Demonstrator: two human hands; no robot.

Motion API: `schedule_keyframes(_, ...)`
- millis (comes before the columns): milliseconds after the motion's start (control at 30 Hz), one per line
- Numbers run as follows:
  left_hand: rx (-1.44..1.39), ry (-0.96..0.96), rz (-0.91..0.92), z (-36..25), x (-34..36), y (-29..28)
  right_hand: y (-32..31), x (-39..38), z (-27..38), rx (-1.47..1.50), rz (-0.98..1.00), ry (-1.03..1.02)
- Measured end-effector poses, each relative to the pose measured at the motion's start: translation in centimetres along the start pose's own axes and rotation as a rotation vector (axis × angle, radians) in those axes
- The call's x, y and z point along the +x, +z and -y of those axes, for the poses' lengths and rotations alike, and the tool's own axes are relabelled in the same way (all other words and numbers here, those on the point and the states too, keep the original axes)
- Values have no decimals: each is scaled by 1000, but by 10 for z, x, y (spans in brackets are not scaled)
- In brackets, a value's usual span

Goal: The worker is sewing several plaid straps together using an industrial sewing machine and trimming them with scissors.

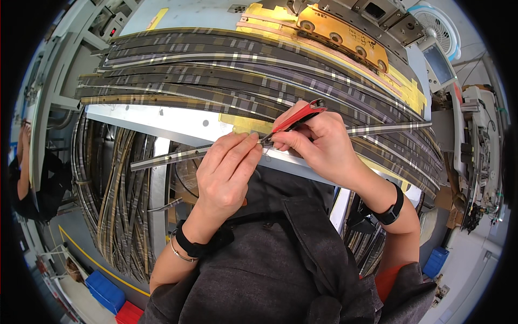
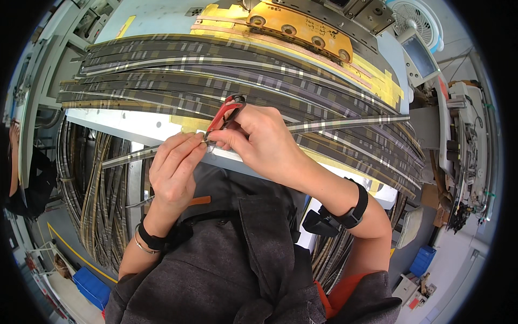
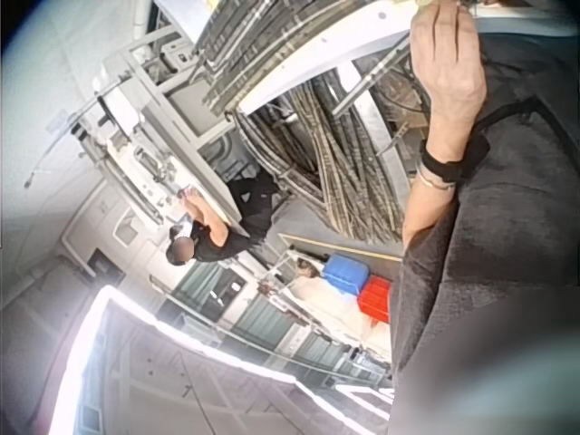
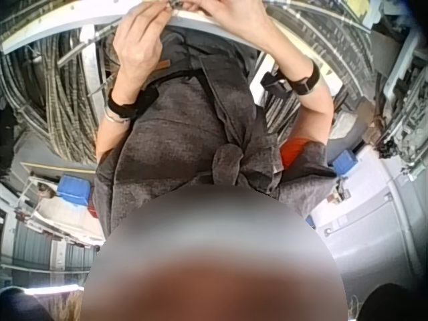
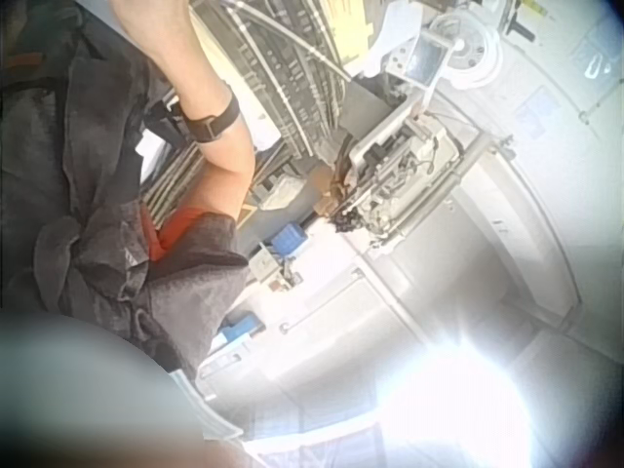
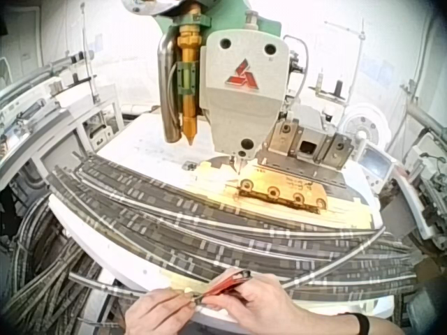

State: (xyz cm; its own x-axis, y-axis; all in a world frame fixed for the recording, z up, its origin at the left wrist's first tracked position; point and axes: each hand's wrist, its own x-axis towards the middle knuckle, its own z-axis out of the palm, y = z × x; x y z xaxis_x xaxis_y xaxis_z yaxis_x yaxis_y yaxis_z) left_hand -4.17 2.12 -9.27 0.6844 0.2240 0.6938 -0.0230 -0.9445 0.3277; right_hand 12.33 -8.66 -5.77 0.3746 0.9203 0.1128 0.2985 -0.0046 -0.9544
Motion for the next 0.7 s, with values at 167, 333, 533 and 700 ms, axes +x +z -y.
schedule_keyframes(167, 2, -9, 5, -1, 1, -2, 0, 0, 1, -7, 0, 1)
schedule_keyframes(333, 2, -14, 7, -1, 1, -2, 0, 0, 1, -10, -6, 3)
schedule_keyframes(533, -3, -30, -3, -1, -3, -1, -1, 1, 0, -135, 33, -72)
schedule_keyframes(700, -14, -28, 1, 0, -2, -2, -4, 5, 11, -172, 74, -83)
